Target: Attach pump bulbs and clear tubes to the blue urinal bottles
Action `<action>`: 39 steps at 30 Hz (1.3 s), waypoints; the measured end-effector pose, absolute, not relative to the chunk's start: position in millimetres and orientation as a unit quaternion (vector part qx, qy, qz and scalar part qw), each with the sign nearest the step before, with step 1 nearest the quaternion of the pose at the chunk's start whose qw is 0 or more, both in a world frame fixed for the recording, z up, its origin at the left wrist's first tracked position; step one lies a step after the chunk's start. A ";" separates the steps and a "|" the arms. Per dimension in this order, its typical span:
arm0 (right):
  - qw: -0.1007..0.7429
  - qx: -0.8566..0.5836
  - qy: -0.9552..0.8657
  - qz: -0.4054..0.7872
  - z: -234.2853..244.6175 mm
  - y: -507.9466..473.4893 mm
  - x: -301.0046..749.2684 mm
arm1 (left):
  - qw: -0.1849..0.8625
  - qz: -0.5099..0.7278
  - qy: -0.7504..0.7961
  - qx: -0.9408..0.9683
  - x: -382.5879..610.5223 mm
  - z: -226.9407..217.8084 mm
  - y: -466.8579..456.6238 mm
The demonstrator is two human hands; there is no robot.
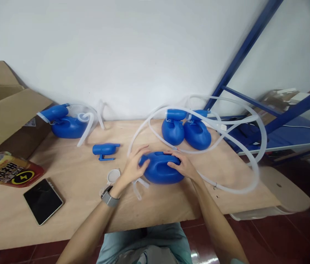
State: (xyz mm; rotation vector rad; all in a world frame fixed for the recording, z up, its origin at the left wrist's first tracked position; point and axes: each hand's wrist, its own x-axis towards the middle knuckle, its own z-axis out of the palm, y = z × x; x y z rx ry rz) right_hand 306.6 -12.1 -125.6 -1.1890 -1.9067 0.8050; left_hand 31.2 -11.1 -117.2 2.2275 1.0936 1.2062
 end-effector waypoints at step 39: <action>0.420 -0.496 -0.703 0.290 -131.0 -0.2 313.4 | 0.053 0.467 0.683 0.559 -128.3 -153.5 55.0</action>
